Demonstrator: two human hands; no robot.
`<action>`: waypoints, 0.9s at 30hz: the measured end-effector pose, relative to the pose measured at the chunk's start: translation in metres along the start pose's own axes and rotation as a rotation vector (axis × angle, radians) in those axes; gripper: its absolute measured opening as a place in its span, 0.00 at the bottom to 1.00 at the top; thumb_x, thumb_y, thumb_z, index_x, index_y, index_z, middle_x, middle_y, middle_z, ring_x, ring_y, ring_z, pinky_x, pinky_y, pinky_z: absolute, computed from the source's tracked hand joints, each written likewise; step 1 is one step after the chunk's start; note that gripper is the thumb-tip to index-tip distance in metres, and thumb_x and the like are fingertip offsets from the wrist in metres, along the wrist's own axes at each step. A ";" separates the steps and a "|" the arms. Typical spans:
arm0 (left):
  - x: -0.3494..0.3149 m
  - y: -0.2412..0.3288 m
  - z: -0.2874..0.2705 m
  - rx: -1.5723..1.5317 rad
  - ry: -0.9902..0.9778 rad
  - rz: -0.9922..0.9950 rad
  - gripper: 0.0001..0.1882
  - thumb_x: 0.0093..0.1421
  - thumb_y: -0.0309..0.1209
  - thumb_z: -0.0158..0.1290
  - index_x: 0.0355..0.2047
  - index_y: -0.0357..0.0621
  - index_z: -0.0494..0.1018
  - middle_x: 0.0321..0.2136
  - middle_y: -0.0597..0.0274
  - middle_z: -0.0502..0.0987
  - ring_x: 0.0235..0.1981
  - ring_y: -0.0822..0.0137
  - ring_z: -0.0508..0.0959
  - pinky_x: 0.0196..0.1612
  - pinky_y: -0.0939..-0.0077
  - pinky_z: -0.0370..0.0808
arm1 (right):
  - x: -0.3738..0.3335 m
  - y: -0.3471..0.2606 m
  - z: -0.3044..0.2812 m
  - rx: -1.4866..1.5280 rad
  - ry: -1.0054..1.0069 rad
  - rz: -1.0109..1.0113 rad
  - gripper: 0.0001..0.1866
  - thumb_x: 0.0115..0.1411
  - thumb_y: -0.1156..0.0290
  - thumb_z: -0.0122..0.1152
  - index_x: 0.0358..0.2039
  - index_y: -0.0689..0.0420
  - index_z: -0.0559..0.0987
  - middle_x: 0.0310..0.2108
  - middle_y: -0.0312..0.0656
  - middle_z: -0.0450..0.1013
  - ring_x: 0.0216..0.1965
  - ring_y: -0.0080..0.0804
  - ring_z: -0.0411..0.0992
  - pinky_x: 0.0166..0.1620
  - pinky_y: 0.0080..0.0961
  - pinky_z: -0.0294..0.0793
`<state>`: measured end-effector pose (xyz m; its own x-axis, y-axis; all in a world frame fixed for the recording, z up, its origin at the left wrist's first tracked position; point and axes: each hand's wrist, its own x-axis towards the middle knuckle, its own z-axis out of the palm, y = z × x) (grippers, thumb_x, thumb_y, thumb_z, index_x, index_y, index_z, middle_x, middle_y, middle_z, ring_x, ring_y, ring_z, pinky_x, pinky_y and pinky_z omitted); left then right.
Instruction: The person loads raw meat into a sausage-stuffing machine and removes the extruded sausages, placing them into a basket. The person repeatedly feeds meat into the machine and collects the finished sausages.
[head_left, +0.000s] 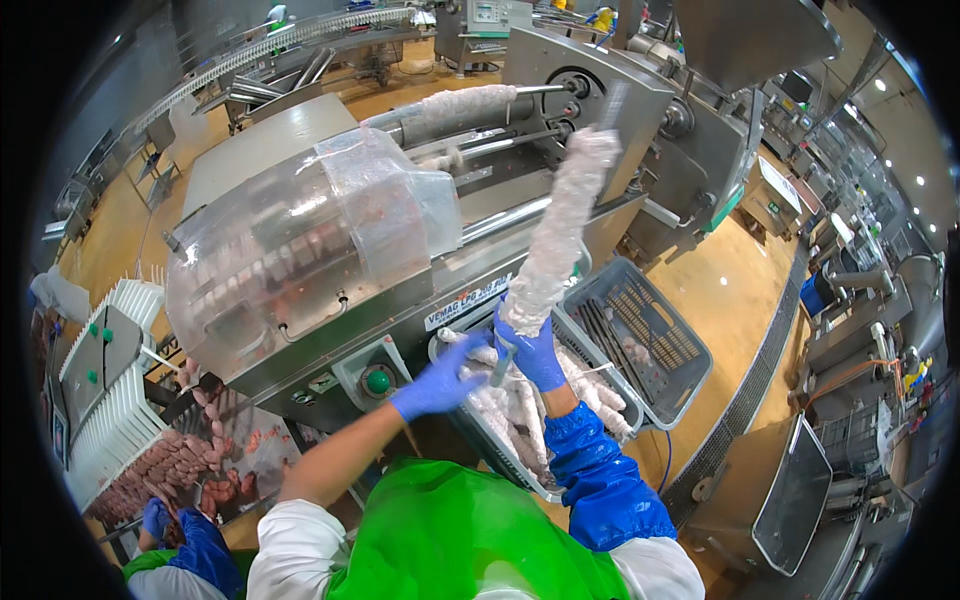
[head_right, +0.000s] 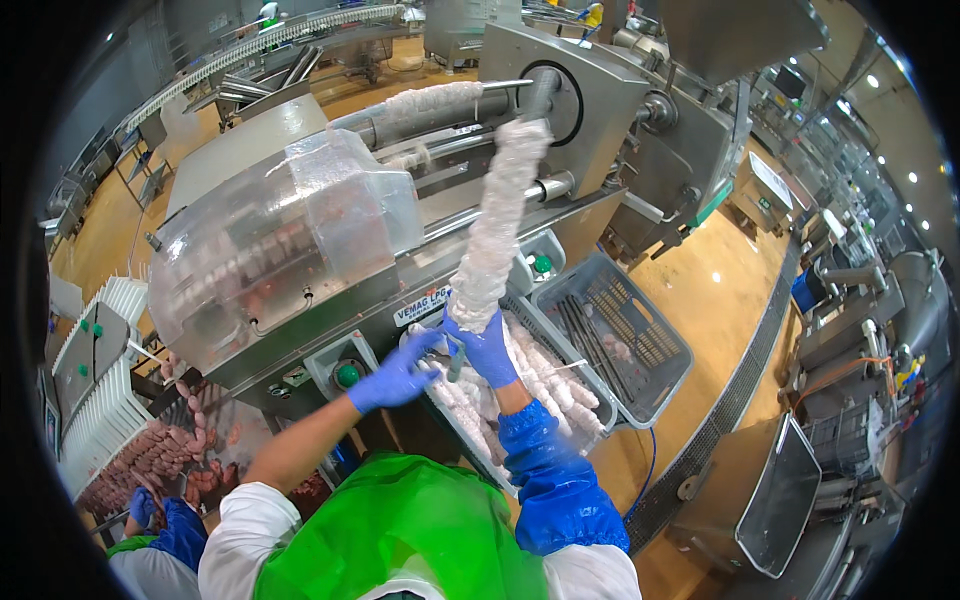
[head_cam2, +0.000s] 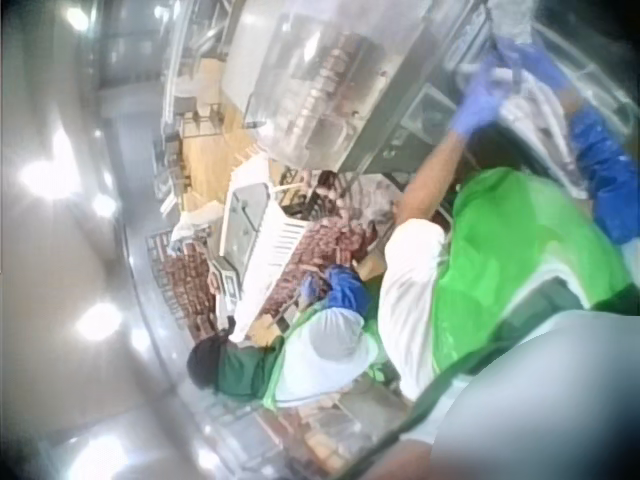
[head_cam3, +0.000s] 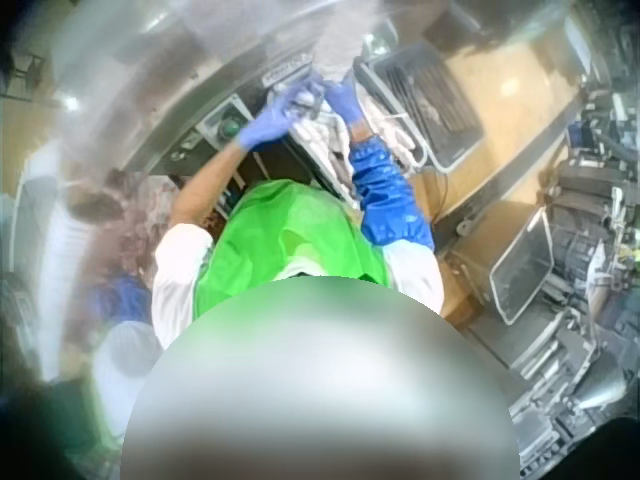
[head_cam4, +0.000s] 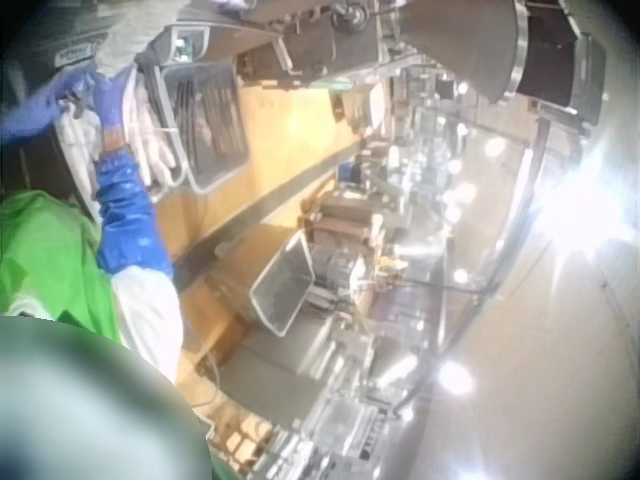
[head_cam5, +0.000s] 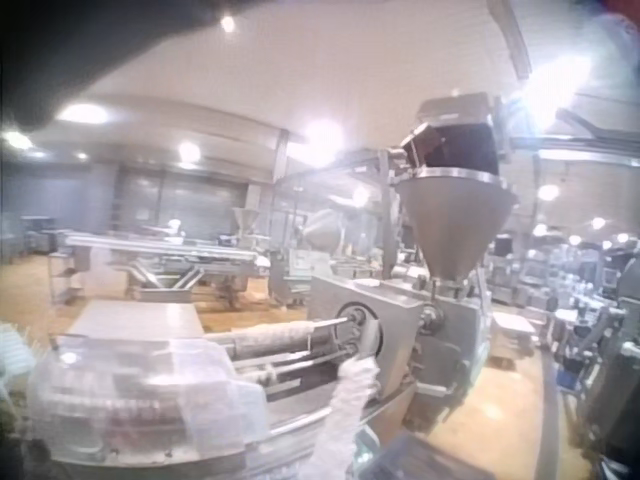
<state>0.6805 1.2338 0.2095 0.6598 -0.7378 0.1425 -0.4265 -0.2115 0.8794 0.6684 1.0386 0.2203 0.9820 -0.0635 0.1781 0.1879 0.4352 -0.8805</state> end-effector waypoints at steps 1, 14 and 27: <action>0.000 0.000 0.022 -0.156 -0.067 -0.005 0.38 0.61 0.32 0.55 0.67 0.40 0.51 0.64 0.50 0.59 0.62 0.60 0.64 0.63 0.63 0.61 | 0.002 -0.001 0.000 0.022 0.007 0.011 0.25 0.51 0.77 0.67 0.49 0.56 0.68 0.37 0.40 0.71 0.32 0.29 0.72 0.32 0.27 0.75; 0.002 0.025 -0.060 0.836 0.312 -0.045 0.15 0.56 0.44 0.58 0.27 0.47 0.70 0.23 0.56 0.76 0.27 0.51 0.77 0.31 0.58 0.71 | 0.069 -0.170 -0.091 0.368 0.405 -0.476 0.25 0.65 0.42 0.49 0.43 0.53 0.73 0.33 0.41 0.73 0.39 0.44 0.72 0.51 0.55 0.71; 0.021 0.060 -0.073 0.850 0.417 0.393 0.16 0.54 0.41 0.58 0.37 0.43 0.73 0.30 0.50 0.77 0.37 0.51 0.77 0.43 0.55 0.68 | 0.042 -0.129 -0.085 0.790 0.256 -0.681 0.27 0.64 0.39 0.47 0.21 0.48 0.70 0.19 0.30 0.64 0.25 0.29 0.65 0.43 0.38 0.68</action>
<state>0.7137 1.2519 0.2985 0.4725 -0.6058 0.6401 -0.8491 -0.5074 0.1467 0.6871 0.9039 0.3037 0.6682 -0.6586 0.3460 0.7206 0.6886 -0.0811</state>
